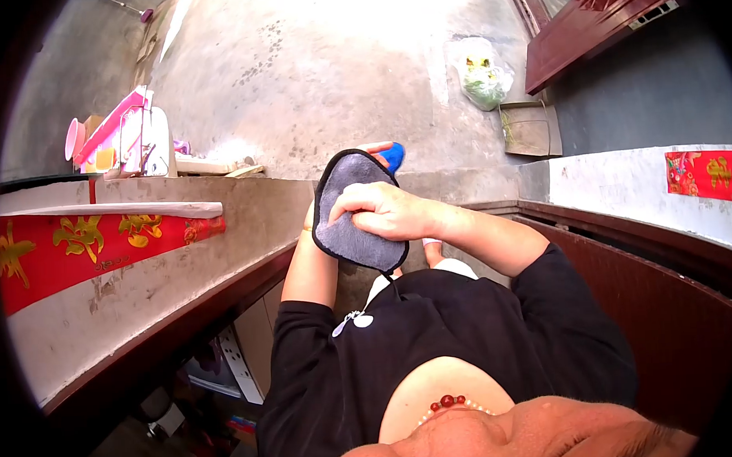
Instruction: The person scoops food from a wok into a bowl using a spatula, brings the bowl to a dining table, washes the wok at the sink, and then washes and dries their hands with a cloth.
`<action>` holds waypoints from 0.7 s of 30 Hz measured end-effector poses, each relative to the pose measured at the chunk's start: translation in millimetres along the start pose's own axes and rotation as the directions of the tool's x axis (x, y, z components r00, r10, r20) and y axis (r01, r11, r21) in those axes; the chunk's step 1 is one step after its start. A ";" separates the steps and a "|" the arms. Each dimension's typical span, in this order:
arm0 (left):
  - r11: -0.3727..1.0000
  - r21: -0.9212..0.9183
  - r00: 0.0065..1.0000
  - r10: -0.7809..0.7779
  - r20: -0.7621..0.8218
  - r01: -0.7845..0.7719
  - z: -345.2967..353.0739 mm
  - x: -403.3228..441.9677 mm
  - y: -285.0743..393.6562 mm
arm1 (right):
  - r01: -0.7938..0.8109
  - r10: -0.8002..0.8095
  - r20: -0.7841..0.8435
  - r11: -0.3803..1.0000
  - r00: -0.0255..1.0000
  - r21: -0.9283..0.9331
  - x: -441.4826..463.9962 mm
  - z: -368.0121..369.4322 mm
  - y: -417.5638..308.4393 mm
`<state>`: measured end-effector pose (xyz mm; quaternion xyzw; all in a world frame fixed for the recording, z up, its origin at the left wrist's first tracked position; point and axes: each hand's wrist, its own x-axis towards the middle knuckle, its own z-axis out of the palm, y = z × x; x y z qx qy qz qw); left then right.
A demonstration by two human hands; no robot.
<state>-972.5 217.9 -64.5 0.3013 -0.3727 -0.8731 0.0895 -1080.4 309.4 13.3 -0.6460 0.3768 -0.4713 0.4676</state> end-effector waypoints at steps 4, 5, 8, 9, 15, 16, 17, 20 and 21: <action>0.997 -0.027 0.992 -0.073 0.102 0.076 -7.0 -14.3 1.0 | -0.142 0.145 -0.045 0.988 0.988 0.060 -7.4 -18.5 -1.3; 0.997 -0.040 0.991 -0.063 0.116 0.068 -8.9 -13.3 3.2 | -0.156 0.160 -0.076 0.986 0.984 0.056 -9.2 -24.2 -5.3; 0.993 -0.101 0.994 0.077 0.079 -0.068 -10.9 1.0 12.4 | -0.234 0.242 -0.137 0.970 0.961 0.072 -13.4 -34.3 -16.0; 0.978 -0.124 0.985 0.170 0.019 -0.167 -14.1 8.0 12.7 | -0.151 0.149 -0.119 0.989 0.982 -0.005 -12.5 -32.9 -16.0; 0.537 -0.379 0.639 0.734 -0.229 -0.754 6.9 62.0 -13.6 | 0.189 -0.210 -0.092 0.961 0.973 -0.200 20.1 31.0 -7.1; 0.496 -0.697 0.699 0.715 -0.012 -0.519 -0.3 67.2 -19.0 | 0.177 -0.170 0.053 0.960 0.984 -0.215 24.9 33.1 -3.5; 0.462 -0.808 0.714 0.696 0.075 -0.366 7.6 68.5 -28.0 | 0.117 -0.110 0.091 0.990 0.990 -0.077 34.5 28.1 -10.9; 0.548 -0.818 0.848 0.506 0.156 -0.176 44.8 61.4 -27.6 | -0.286 0.193 0.211 0.639 0.958 0.714 66.5 -5.5 -29.1; 0.538 -0.834 0.878 0.451 0.159 -0.125 63.3 46.4 -14.7 | -0.192 0.176 0.134 0.369 0.975 0.910 77.5 -18.3 -15.2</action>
